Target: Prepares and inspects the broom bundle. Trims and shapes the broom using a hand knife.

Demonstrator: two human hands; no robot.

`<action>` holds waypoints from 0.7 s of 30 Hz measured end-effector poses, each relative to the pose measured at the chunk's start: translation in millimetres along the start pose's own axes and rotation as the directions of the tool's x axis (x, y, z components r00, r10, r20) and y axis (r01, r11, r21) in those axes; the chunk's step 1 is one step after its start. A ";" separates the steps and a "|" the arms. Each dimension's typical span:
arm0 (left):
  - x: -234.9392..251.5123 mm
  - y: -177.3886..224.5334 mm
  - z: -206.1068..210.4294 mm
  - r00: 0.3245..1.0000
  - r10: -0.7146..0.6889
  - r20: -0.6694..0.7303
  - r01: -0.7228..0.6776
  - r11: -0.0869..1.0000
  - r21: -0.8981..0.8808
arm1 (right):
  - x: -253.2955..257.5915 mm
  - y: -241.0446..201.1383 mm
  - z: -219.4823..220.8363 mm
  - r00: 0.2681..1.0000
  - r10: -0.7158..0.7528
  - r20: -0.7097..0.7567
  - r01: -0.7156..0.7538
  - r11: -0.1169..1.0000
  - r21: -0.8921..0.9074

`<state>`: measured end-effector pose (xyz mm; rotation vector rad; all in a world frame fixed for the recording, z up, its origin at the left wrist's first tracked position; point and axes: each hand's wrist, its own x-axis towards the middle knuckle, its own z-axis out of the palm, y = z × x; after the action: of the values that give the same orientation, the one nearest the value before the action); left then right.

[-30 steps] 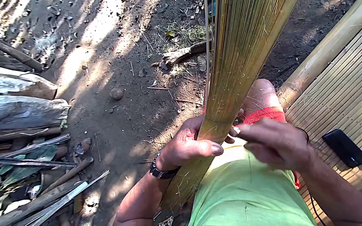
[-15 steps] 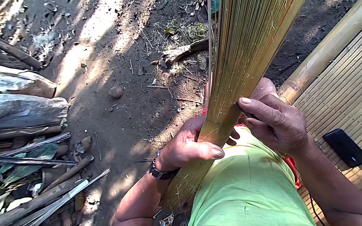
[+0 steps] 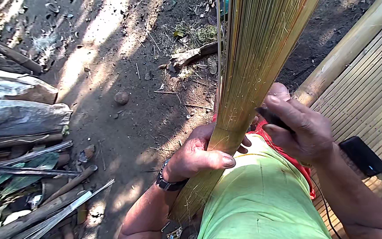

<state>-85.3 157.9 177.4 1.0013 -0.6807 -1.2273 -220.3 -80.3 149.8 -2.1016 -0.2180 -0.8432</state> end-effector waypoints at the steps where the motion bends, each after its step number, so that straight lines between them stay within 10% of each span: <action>1: -0.4 -0.2 1.0 1.000 0.001 -0.003 -0.001 1.000 0.005 | -0.5 -0.5 2.4 1.000 0.001 0.023 -0.001 1.000 -0.002; 21: -1.4 -2.1 -0.7 1.000 0.003 -0.002 -0.003 0.999 0.049 | 0.8 3.9 -28.3 0.975 0.107 -0.193 -0.109 0.994 -0.001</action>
<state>-86.0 159.4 175.3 1.0418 -0.7138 -1.2120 -231.9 -104.4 159.7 -2.0077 0.0039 -0.9768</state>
